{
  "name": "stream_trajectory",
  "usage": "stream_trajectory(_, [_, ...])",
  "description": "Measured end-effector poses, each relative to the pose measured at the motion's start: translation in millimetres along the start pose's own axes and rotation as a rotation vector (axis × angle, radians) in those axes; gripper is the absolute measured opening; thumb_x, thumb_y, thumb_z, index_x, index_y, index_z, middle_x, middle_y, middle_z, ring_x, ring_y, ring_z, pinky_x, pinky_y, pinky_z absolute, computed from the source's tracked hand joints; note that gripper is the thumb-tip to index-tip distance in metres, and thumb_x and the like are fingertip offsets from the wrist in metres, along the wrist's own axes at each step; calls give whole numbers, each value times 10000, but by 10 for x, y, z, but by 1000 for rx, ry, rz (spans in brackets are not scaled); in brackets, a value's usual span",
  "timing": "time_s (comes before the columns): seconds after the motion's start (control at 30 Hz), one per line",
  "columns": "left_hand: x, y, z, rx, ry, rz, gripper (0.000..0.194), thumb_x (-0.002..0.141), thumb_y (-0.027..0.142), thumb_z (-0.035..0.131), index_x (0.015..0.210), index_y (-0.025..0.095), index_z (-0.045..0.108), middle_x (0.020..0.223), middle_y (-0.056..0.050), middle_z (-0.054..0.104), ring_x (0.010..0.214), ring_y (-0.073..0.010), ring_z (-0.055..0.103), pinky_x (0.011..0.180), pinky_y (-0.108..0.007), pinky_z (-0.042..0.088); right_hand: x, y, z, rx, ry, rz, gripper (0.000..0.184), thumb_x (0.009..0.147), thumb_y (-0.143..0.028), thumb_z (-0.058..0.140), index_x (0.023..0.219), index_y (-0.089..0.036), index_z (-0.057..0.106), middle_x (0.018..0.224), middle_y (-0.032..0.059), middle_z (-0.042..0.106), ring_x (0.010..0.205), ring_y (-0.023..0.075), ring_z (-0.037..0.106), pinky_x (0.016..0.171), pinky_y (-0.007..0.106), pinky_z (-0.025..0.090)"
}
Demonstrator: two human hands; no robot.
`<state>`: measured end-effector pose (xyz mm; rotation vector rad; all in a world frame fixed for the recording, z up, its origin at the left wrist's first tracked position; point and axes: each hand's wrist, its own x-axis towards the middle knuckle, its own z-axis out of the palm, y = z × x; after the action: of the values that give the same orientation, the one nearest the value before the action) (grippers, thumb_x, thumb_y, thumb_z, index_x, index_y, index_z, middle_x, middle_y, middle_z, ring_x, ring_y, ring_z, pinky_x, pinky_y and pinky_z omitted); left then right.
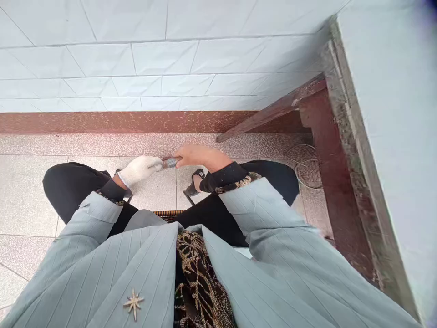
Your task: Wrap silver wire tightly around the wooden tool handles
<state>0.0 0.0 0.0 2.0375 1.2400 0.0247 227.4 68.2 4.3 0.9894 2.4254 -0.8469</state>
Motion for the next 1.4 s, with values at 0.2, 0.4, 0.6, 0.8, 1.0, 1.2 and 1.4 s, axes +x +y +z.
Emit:
stream_trajectory(0.2, [7, -72, 16, -265, 93, 48, 248, 968, 340, 508, 1009, 183, 696, 922, -40, 724, 841, -172, 640, 807, -312, 498, -221, 16, -87, 632, -254, -328, 201, 838, -313, 766, 970, -162, 764, 740, -11, 659, 670, 124, 560, 662, 270, 413])
stream_trajectory(0.4, [13, -60, 66, -408, 131, 24, 338, 1009, 411, 459, 999, 158, 683, 766, -5, 611, 701, -128, 538, 696, -262, 470, -187, 153, -133, 1133, 604, -15, 200, 909, -343, 724, 844, -174, 638, 732, 9, 624, 627, 107, 518, 620, 252, 445])
stream_trajectory(0.6, [-2, -12, 66, -313, -50, 81, 274, 956, 376, 522, 938, 175, 707, 814, -12, 662, 771, -140, 589, 742, -267, 479, -32, 120, -49, 476, 539, 269, 125, 904, -272, 701, 895, -148, 705, 783, 32, 635, 718, 150, 527, 659, 292, 361])
stream_trajectory(0.8, [-21, -30, 22, -290, 5, 70, 267, 949, 343, 500, 921, 176, 705, 847, -12, 690, 785, -141, 611, 772, -279, 476, 26, -26, 83, 90, 86, 36, 94, 903, -233, 710, 876, -151, 748, 773, 42, 650, 715, 159, 524, 661, 320, 323])
stream_trajectory(1.0, [16, -88, -8, -302, 173, -63, 236, 947, 340, 528, 891, 171, 684, 816, -20, 650, 754, -151, 572, 713, -286, 445, -152, 12, -22, 549, -235, -314, 125, 849, -286, 756, 918, -184, 776, 686, -37, 622, 648, 117, 535, 647, 265, 384])
stream_trajectory(1.2, [23, -69, 61, -445, 130, -44, 283, 984, 378, 500, 964, 166, 685, 737, 2, 562, 660, -123, 475, 638, -263, 407, -154, 114, -100, 1190, 575, -112, 214, 868, -372, 742, 836, -180, 656, 747, 7, 632, 621, 111, 517, 606, 262, 435])
stream_trajectory(1.4, [-28, 22, 83, -416, -40, 9, 254, 948, 360, 513, 946, 171, 682, 760, 14, 571, 679, -113, 501, 653, -253, 423, -2, 167, -59, 787, 649, 254, 112, 888, -245, 687, 822, -161, 652, 674, -4, 563, 627, 131, 496, 630, 293, 377])
